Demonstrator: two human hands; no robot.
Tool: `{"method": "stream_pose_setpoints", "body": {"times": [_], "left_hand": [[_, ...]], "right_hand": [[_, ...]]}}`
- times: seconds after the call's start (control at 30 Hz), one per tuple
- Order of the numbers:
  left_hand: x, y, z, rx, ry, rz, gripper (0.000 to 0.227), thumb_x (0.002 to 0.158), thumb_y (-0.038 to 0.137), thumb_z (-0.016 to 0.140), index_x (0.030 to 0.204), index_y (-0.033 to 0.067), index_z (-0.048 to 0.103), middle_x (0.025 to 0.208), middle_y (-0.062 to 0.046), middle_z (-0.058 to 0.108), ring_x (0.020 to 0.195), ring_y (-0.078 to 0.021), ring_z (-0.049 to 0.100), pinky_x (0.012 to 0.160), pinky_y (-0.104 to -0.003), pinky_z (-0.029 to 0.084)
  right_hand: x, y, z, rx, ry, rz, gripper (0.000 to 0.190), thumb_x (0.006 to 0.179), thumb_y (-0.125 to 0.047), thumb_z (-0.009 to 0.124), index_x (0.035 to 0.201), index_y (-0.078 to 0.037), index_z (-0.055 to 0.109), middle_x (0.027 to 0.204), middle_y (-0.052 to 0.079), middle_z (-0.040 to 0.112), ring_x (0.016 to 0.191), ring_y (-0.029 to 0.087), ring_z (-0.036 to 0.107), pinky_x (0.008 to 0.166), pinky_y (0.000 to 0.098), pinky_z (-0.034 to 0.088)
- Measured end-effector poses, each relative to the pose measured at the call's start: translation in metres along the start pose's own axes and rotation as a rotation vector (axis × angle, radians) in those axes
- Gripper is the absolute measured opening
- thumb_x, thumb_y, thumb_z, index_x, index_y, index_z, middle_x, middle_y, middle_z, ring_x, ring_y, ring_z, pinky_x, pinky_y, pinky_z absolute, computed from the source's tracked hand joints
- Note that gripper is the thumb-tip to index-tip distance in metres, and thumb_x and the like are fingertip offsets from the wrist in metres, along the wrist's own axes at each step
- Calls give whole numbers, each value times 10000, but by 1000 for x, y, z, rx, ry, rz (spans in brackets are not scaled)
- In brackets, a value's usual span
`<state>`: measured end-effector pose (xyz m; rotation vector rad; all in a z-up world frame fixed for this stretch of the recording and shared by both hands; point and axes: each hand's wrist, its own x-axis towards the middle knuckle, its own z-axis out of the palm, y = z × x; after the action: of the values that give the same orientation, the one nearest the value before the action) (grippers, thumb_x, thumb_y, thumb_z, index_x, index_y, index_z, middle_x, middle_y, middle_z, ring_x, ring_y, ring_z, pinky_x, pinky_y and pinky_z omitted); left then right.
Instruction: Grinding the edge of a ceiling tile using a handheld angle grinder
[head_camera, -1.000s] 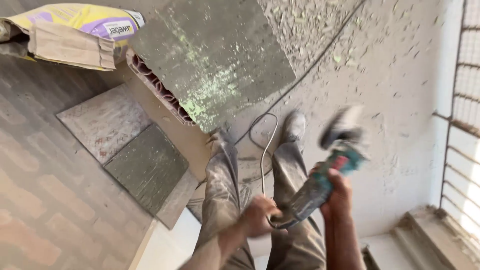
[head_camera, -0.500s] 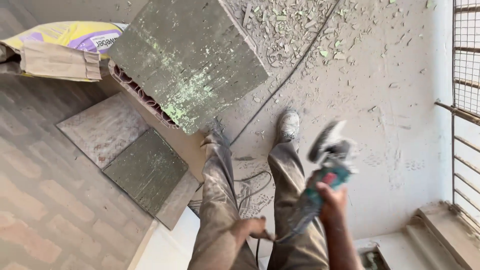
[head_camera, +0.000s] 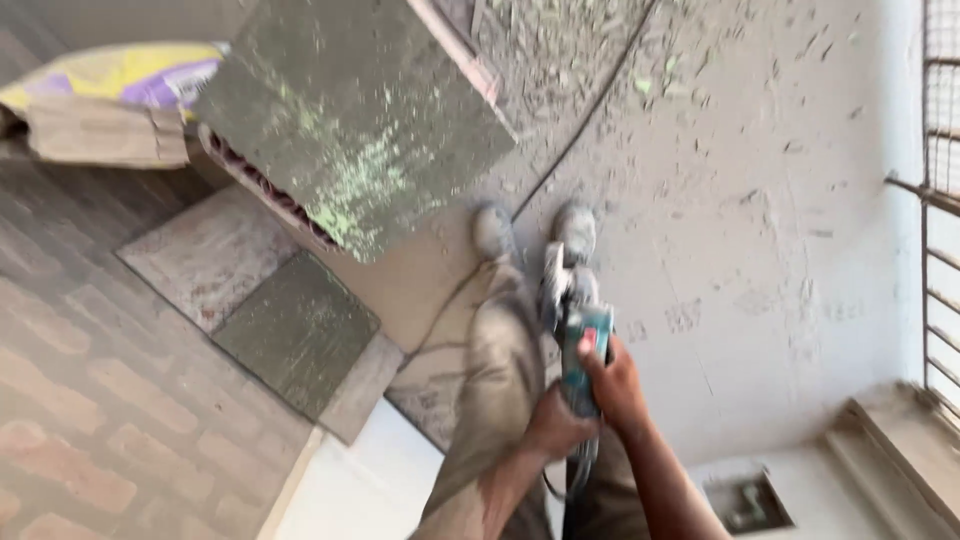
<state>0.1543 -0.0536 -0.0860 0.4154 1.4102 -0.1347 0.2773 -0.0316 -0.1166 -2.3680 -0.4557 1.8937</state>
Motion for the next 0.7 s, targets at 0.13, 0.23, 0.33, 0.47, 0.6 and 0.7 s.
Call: {"method": "stream_pose_setpoints", "body": {"times": [0.13,0.23,0.33,0.47,0.6,0.7], "left_hand": [[-1,7,-2,-89,46,65,549,605,269,795,1133,173,677,941,4,740,833,-106,666,696,-279,540],[-18,15,-12,109,68,-105,730,588,357,740,1275,183,565,1049,-72,749,963,-260,724,741,-368,559],[-34,5,-23,51,32,-43,955,581,292,745,1473,179,425,1070,-111,757,965,-277,739,743,-371,579],[-52,9,-42,-23,64,21,722,608,391,774,1261,174,558,1022,-36,733,939,-186,709,770,-313,565],[-82,33,-70,-259,-67,208,574,613,264,719,1158,143,586,1032,-2,628,946,-127,597,828,-263,515],[-66,16,-68,-347,-129,304,476,645,255,744,1075,152,568,961,1,595,898,-116,571,813,-266,495]], "right_hand": [[8,20,9,61,26,44,378,977,-473,554,941,-102,620,852,58,618,765,176,550,683,352,448],[12,41,16,-77,43,-65,390,988,-497,506,850,-133,503,810,34,545,771,185,472,701,378,398],[-13,15,25,-47,93,-84,382,1007,-462,533,859,-111,505,786,35,525,733,175,465,640,388,404],[-12,-28,29,141,-38,-107,487,865,-473,597,1057,-32,671,921,74,640,831,186,574,680,362,486],[-4,-46,29,563,-280,-194,398,996,-441,588,1037,-46,618,799,78,638,645,167,622,540,329,526],[-14,-82,29,554,-421,-159,468,921,-446,671,993,16,687,760,88,686,621,201,656,525,336,535]]}}
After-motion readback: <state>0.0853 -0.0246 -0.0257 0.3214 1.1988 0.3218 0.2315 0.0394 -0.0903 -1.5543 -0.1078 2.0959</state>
